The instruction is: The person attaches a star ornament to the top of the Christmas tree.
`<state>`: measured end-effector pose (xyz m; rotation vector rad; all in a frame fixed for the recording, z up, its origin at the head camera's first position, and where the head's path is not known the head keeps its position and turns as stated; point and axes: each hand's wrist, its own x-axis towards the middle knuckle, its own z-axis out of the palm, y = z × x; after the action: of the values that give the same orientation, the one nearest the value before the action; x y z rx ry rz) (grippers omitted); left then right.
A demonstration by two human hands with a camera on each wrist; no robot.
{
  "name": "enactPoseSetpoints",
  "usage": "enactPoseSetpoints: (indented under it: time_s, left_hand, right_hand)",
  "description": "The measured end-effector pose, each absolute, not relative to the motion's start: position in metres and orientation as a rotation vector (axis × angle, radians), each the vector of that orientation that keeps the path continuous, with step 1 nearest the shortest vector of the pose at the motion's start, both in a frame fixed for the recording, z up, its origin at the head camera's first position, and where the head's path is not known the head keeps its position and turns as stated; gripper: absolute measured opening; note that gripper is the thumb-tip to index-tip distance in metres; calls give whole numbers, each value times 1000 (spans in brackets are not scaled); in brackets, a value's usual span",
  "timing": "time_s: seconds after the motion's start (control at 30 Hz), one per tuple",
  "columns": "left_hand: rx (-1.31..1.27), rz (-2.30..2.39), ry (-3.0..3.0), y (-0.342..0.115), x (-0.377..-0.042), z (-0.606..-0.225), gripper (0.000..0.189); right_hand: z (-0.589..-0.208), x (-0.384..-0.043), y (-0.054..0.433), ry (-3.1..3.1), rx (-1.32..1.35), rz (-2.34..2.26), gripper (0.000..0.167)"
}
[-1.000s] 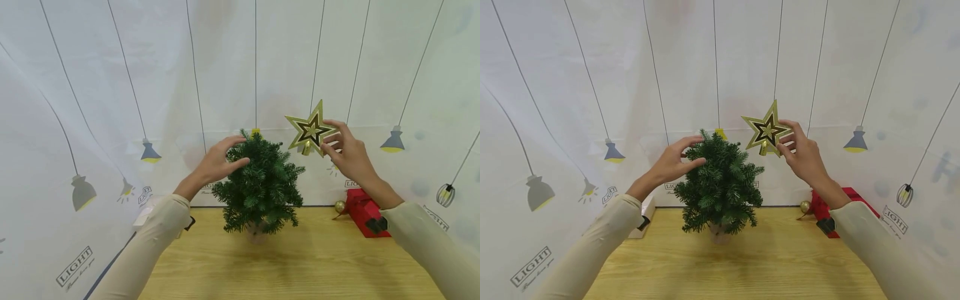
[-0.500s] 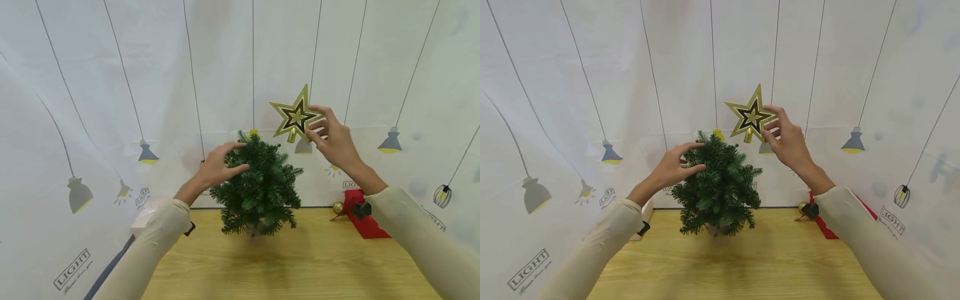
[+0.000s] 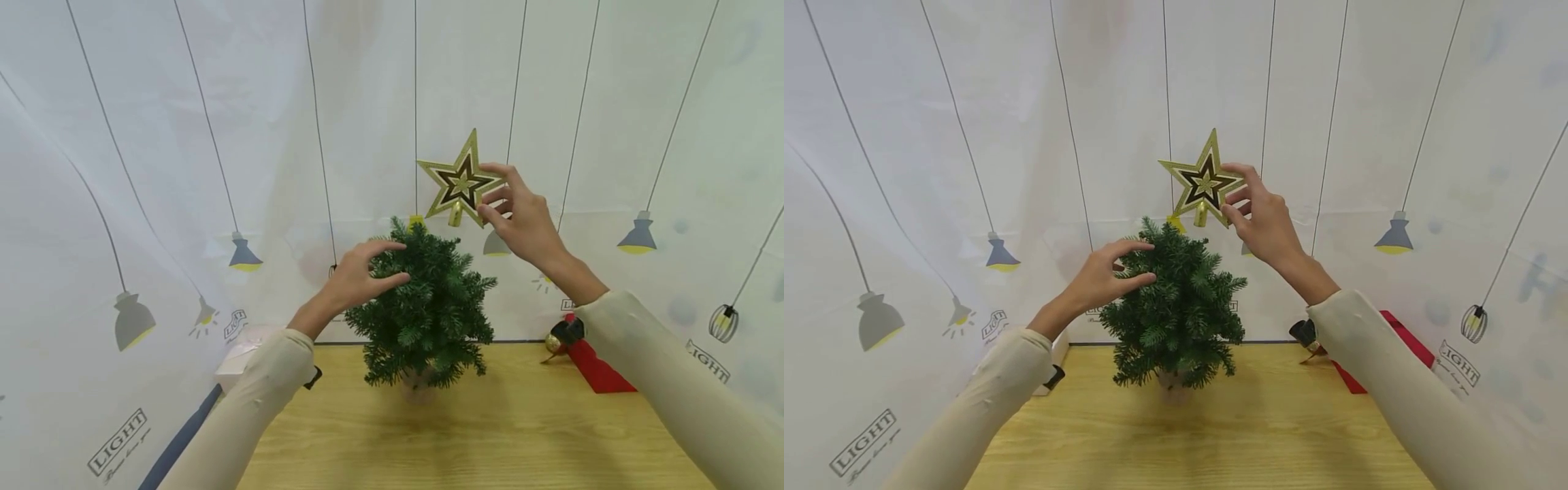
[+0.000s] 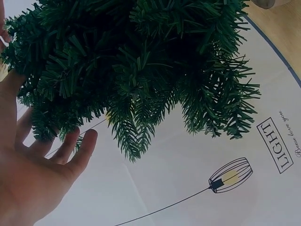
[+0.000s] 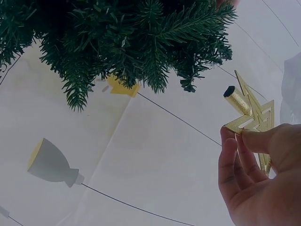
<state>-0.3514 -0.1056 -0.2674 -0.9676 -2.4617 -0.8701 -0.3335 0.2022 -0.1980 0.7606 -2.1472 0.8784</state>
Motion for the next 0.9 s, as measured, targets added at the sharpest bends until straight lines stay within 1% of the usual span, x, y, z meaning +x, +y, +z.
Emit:
enactPoseSetpoints:
  time_s: [0.43, 0.9]
  left_hand:
    - [-971, -847, -2467, -105, -356, -265, 53]
    - [-985, -858, -2438, -98, -359, -269, 41]
  right_hand:
    - [-191, -350, 180, -2149, 807, 868, 61]
    - [-193, -362, 170, -2155, 834, 846, 61]
